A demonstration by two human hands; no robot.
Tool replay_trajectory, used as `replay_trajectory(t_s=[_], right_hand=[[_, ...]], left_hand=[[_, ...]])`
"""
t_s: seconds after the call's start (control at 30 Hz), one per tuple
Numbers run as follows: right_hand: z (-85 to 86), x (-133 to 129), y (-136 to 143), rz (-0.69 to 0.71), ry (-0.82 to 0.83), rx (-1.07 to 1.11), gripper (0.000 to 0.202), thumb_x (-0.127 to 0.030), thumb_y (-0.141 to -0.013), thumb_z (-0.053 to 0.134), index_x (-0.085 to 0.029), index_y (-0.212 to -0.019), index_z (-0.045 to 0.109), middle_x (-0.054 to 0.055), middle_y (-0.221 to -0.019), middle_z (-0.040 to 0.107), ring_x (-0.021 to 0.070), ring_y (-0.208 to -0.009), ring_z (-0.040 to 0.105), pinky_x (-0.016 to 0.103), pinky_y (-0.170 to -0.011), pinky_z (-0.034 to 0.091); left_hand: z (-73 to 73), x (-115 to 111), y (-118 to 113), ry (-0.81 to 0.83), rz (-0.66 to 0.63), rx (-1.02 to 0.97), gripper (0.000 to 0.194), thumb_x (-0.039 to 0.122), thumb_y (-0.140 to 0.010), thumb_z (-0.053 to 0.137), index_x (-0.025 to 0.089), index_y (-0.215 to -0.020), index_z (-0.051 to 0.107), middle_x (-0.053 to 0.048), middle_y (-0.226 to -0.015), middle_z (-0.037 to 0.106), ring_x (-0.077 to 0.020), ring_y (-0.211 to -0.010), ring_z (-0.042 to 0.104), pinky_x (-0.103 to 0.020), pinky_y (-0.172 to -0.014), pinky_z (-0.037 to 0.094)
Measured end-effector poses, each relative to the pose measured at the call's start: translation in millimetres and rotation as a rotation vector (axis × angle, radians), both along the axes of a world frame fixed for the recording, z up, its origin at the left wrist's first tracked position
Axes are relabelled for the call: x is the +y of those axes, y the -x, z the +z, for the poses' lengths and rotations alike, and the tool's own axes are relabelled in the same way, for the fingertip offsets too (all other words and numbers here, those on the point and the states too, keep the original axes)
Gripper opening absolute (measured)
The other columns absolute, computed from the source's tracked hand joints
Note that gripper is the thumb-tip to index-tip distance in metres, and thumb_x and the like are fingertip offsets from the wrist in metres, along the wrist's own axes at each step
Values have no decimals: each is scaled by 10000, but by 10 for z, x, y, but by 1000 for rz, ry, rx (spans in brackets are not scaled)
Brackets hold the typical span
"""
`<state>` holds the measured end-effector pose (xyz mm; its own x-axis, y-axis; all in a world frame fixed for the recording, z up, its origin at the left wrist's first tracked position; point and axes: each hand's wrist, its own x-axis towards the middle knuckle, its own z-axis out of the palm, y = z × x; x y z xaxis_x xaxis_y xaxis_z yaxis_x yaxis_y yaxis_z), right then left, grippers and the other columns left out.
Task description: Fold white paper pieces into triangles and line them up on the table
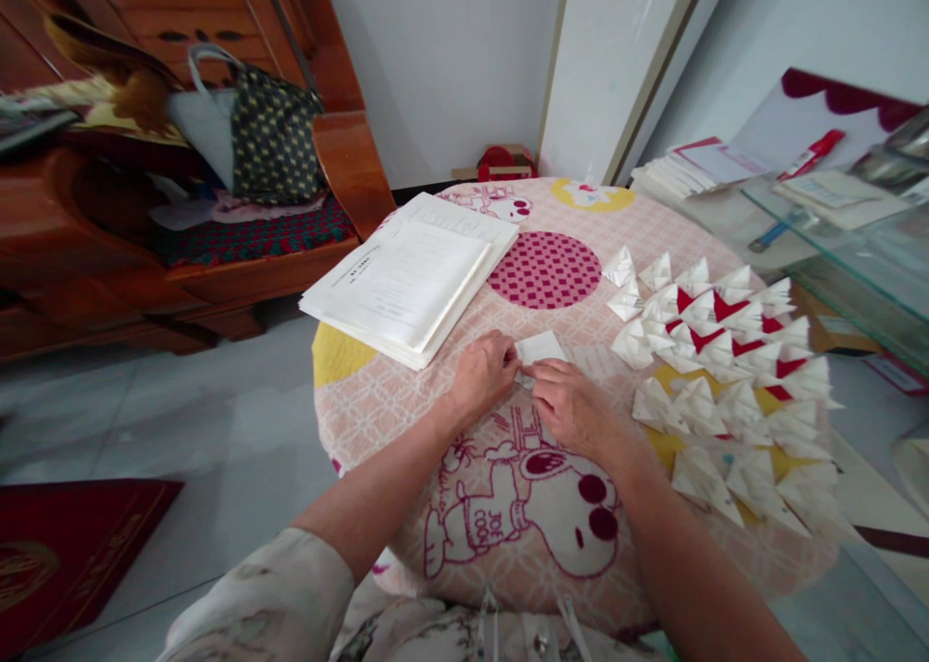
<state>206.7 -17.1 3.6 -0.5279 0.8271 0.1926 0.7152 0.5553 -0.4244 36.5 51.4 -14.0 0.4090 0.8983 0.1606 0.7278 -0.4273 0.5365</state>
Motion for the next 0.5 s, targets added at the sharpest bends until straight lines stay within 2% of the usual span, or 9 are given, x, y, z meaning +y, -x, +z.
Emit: replay_trajectory(t_s=[0.2, 0.3, 0.4, 0.5], right_hand=[[39, 36, -5, 4, 35, 9, 256, -16, -835, 541, -199, -664, 592, 90, -933, 665, 233, -1002, 554, 408, -889, 493], [63, 49, -4, 9, 37, 21, 282, -5, -814, 571, -201, -612, 561, 82, -922, 672, 227, -988, 560, 389, -875, 500], [88, 50, 4, -1, 46, 17, 301, 7, -807, 574, -197, -586, 556, 85, -904, 681, 221, -959, 565, 375, -855, 506], [100, 48, 7, 5, 55, 14, 310, 13, -807, 567, -196, -576, 569, 92, -928, 695, 223, -980, 569, 377, -863, 507]], left_hand=[[-27, 3, 15, -1, -14, -32, 102, 139, -826, 596, 170, -731, 615, -30, -776, 607, -159, -737, 575, -284, -712, 465], [0, -24, 49, -7, -40, -108, 49, 138, -829, 609, 167, -853, 639, -38, -862, 633, -169, -820, 602, -293, -769, 491], [48, -45, 80, -29, -90, -154, 260, 171, -804, 672, 171, -1062, 640, -71, -1055, 661, -205, -1014, 614, -348, -925, 496], [89, -36, 108, -31, -128, -151, 366, 178, -782, 696, 177, -1141, 626, -88, -1172, 658, -229, -1136, 587, -399, -1039, 454]])
